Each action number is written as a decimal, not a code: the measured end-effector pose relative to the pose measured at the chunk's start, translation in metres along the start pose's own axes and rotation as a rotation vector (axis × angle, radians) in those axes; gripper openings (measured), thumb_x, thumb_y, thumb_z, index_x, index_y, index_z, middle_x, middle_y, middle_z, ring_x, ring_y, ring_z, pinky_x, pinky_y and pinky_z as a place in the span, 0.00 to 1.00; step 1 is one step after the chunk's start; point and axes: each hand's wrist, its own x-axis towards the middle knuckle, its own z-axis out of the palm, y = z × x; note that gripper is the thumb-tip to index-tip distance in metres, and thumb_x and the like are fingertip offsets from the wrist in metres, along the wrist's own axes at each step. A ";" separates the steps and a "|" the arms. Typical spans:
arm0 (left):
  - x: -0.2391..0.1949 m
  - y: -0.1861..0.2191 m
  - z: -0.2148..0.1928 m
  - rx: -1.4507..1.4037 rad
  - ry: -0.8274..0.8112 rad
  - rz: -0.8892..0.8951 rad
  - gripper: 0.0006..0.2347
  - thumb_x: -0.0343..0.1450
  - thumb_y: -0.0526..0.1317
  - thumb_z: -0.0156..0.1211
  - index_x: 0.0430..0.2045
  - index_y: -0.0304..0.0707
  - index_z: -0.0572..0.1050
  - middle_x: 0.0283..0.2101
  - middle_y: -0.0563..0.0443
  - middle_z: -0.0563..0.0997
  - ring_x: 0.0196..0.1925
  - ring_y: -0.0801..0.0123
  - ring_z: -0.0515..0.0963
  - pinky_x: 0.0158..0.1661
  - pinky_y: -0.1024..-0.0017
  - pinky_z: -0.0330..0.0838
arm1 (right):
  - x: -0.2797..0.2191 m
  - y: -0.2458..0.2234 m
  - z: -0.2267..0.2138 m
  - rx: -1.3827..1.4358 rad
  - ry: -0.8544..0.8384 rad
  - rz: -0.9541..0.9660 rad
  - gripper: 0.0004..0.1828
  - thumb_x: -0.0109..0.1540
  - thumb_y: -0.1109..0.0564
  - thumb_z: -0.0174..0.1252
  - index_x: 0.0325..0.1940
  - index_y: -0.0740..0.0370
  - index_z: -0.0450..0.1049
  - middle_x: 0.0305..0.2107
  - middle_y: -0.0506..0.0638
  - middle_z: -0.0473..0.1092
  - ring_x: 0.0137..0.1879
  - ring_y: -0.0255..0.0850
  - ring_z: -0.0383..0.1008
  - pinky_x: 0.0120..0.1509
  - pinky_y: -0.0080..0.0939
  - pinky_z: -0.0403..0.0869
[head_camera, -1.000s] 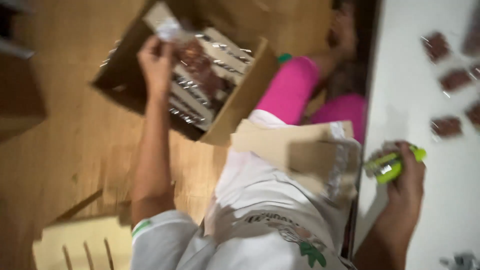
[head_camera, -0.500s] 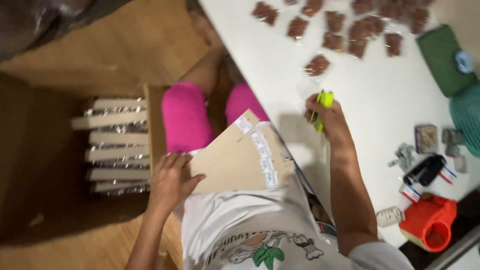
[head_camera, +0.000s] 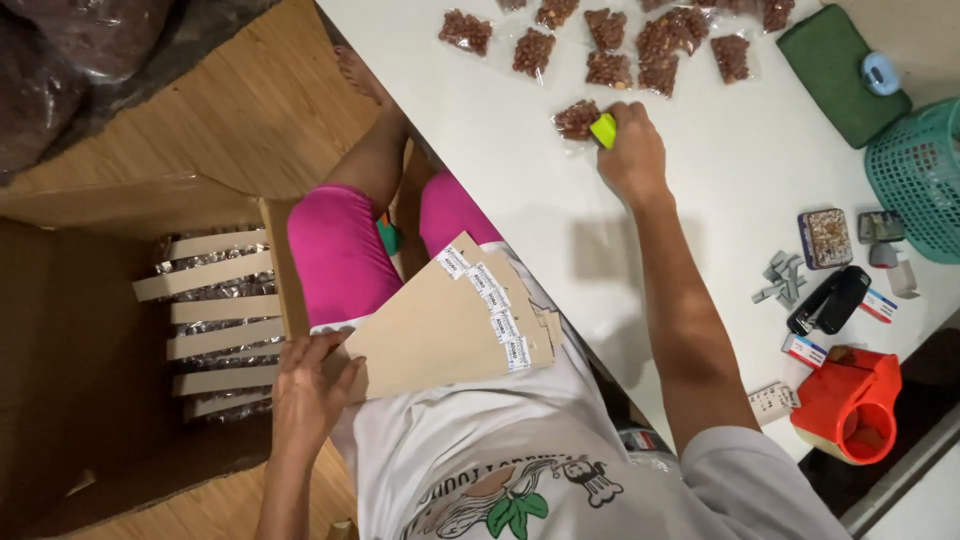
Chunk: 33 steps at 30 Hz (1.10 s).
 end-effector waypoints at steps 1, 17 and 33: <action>0.001 0.005 -0.004 -0.033 0.014 0.001 0.15 0.63 0.40 0.74 0.44 0.50 0.82 0.41 0.47 0.83 0.50 0.49 0.82 0.55 0.56 0.74 | -0.003 0.008 0.005 -0.044 0.040 -0.043 0.23 0.56 0.67 0.64 0.56 0.61 0.74 0.47 0.57 0.68 0.52 0.63 0.76 0.57 0.57 0.75; 0.159 0.162 0.033 -1.239 0.234 0.130 0.11 0.73 0.33 0.63 0.48 0.42 0.75 0.24 0.59 0.79 0.25 0.84 0.67 0.25 0.81 0.65 | -0.109 -0.128 -0.077 0.980 -0.595 -0.205 0.09 0.59 0.59 0.68 0.39 0.59 0.74 0.34 0.46 0.74 0.39 0.32 0.74 0.46 0.29 0.75; 0.143 0.179 0.032 -0.872 -0.330 0.055 0.12 0.66 0.52 0.66 0.23 0.46 0.76 0.28 0.60 0.77 0.37 0.76 0.74 0.43 0.74 0.65 | -0.091 -0.114 -0.051 1.033 -0.350 -0.030 0.16 0.54 0.63 0.73 0.37 0.54 0.72 0.33 0.43 0.71 0.40 0.31 0.70 0.46 0.30 0.73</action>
